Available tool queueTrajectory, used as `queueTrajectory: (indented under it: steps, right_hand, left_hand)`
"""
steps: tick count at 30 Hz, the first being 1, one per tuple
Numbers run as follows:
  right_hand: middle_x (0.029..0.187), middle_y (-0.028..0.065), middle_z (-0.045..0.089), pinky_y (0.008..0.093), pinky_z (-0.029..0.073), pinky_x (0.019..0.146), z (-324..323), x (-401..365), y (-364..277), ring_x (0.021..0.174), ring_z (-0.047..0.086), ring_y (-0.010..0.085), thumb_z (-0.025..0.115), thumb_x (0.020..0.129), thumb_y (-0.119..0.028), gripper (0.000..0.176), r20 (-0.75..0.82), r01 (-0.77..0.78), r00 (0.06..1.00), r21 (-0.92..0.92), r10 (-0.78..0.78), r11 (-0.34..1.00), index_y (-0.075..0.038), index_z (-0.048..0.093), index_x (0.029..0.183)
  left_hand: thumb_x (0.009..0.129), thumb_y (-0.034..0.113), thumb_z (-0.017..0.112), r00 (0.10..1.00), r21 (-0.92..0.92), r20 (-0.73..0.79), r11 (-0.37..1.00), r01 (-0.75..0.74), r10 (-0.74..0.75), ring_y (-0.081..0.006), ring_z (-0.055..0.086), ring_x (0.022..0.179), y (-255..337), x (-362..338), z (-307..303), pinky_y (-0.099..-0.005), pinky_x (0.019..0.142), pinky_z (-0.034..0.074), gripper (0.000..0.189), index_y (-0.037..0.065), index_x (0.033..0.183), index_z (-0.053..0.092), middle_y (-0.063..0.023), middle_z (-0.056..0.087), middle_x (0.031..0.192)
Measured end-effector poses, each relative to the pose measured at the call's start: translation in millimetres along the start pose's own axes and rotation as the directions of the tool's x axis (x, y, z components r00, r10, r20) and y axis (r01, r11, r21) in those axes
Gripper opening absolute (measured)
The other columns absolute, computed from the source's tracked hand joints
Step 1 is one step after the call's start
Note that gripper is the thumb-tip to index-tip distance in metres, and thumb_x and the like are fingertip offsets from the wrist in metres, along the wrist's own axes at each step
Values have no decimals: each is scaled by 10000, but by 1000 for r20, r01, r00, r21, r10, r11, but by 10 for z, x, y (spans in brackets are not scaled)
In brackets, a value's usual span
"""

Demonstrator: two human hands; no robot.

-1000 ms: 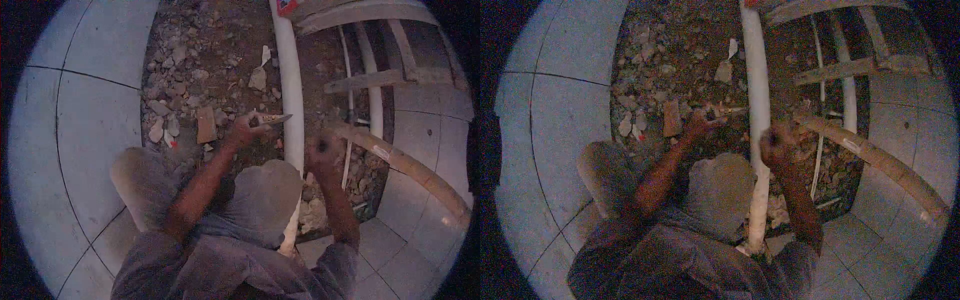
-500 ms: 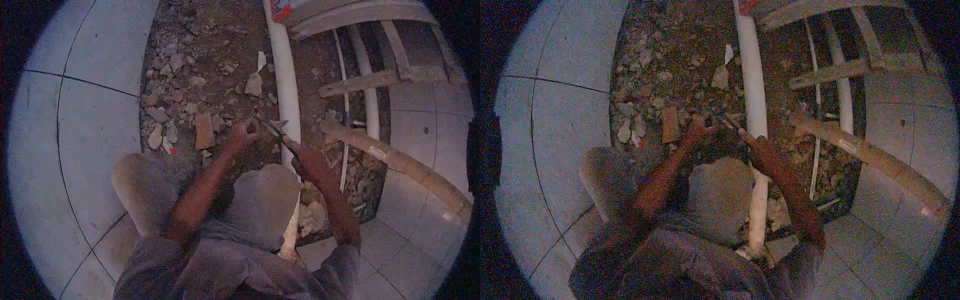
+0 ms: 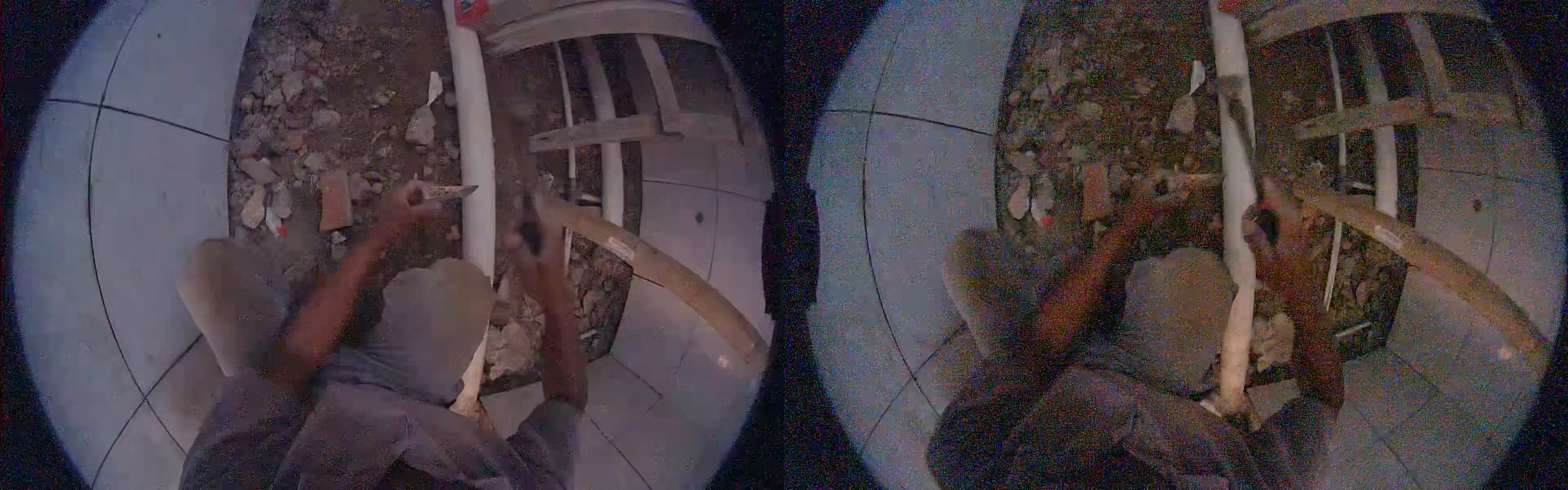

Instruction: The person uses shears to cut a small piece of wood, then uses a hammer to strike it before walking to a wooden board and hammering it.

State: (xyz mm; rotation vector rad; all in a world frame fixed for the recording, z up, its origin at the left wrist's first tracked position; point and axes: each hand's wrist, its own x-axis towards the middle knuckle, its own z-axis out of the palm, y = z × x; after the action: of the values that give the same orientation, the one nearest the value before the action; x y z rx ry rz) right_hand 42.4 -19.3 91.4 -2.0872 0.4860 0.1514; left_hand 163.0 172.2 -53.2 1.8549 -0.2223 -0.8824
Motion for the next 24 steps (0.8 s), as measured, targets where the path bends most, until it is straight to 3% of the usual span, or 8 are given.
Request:
queueTrajectory:
  steps: [7,10,13,15,16,19,22,24]
  right_hand:
    - [1067,206,569,407,440,822,-39,-214,346,959,570,362,497,886,-309,435,217,304,951,-550,-219,778,-39,451,1224]
    - [1175,223,509,411,419,868,-283,-281,116,1051,524,358,467,902,-307,429,20,-73,996,-418,90,906,-46,433,1241]
    - [1104,225,547,434,439,829,-372,-222,364,975,558,379,464,905,-324,442,286,333,872,248,-398,910,-54,415,1251]
    - [930,148,604,405,470,743,179,-191,77,817,604,297,502,878,-410,484,158,38,985,-586,68,810,-42,457,1189]
    - [930,148,604,405,470,743,152,-201,135,817,604,297,502,878,-410,484,153,41,986,-587,62,809,-42,457,1189]
    - [853,131,593,397,465,723,-6,-180,245,772,586,263,476,902,-376,436,301,163,953,-459,-19,873,-19,466,1153]
    - [1020,187,579,418,448,798,-183,-314,327,935,566,315,458,923,-243,390,-64,-111,993,-131,103,985,-31,406,1247]
    - [1014,195,580,433,462,789,-153,-307,1165,924,572,346,472,915,-224,412,-203,374,920,708,-334,599,-38,383,1272]
  left_hand:
    - [714,426,708,943,42,-80,946,-321,323,-216,588,797,-248,231,127,-360,743,468,480,64,1000,574,-89,625,856]
    - [701,467,704,977,133,-79,973,-187,199,-228,587,816,-2,103,74,-360,755,464,529,60,1015,578,-107,622,886]
    - [701,492,692,984,133,-48,977,-165,173,-246,586,829,-52,144,89,-371,761,461,556,59,1031,579,-130,616,919]
    - [706,498,683,973,77,-35,971,-225,229,-251,587,824,-179,222,138,-377,754,462,559,61,1039,579,-138,613,926]
    - [709,483,686,952,165,-78,946,-280,296,-254,591,820,-270,248,191,-380,747,464,551,61,1046,578,-138,615,923]
    - [715,447,693,952,169,-104,948,-268,287,-256,594,838,-290,377,159,-383,754,465,532,58,1058,577,-144,615,932]
    - [723,404,699,984,16,-3,984,-179,179,-262,590,878,-87,207,76,-383,779,460,507,48,1063,574,-157,611,953]
    - [728,382,701,982,-31,48,982,-184,185,-267,587,897,-122,221,70,-382,789,459,493,42,1062,572,-163,608,963]
